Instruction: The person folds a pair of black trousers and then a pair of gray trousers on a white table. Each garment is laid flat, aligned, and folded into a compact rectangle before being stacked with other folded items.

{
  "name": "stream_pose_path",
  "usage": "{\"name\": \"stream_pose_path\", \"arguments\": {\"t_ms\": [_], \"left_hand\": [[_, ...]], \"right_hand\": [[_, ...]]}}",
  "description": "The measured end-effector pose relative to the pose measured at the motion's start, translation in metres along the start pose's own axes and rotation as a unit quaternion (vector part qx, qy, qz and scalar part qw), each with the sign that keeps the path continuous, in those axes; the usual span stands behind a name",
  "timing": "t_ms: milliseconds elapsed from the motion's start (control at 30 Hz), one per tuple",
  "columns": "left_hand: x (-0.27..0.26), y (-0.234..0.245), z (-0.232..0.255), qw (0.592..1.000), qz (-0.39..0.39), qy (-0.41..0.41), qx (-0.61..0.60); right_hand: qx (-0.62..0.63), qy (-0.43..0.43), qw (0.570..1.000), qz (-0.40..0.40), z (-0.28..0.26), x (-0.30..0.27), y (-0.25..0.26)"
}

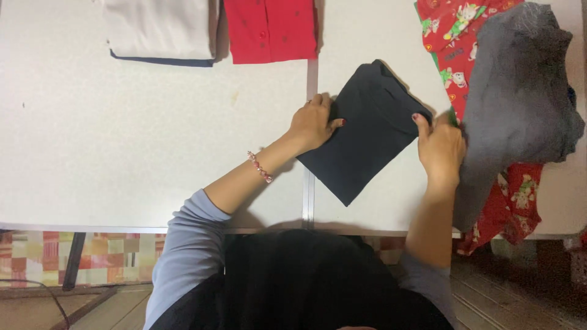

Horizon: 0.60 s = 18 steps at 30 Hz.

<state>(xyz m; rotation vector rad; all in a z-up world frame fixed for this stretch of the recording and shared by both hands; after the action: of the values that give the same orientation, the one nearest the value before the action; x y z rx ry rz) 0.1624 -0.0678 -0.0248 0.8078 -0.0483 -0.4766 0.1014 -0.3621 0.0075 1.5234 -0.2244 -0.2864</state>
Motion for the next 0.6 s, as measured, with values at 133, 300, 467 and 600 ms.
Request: {"name": "stream_pose_path", "arguments": {"t_ms": [133, 300, 467, 600], "left_hand": [[0.006, -0.005, -0.005, 0.999, 0.006, 0.005, -0.035], [-0.001, 0.006, -0.001, 0.982, 0.028, 0.014, -0.188], [0.004, 0.007, -0.021, 0.959, 0.042, 0.039, -0.279], [0.029, -0.031, -0.064, 0.916, 0.009, 0.07, -0.396]], "right_hand": [[0.034, 0.051, 0.992, -0.109, -0.021, -0.01, -0.027], [0.237, 0.08, 0.957, -0.151, -0.045, -0.007, -0.032], [0.403, 0.06, 0.902, -0.138, -0.06, -0.003, -0.037], [0.559, 0.05, 0.811, -0.164, -0.071, 0.001, -0.054]]}}
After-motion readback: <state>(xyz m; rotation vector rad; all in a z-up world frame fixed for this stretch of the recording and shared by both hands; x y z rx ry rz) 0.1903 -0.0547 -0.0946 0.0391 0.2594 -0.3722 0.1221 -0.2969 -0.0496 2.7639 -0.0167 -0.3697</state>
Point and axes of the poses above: each hand's wrist, its own x-axis towards the middle knuckle, its own y-axis out of the back of the hand, z = x × y, the point moved 10 cm from there along x, towards the middle knuckle, and after that the axes turned 10 degrees about -x, right-handed, at the moved point
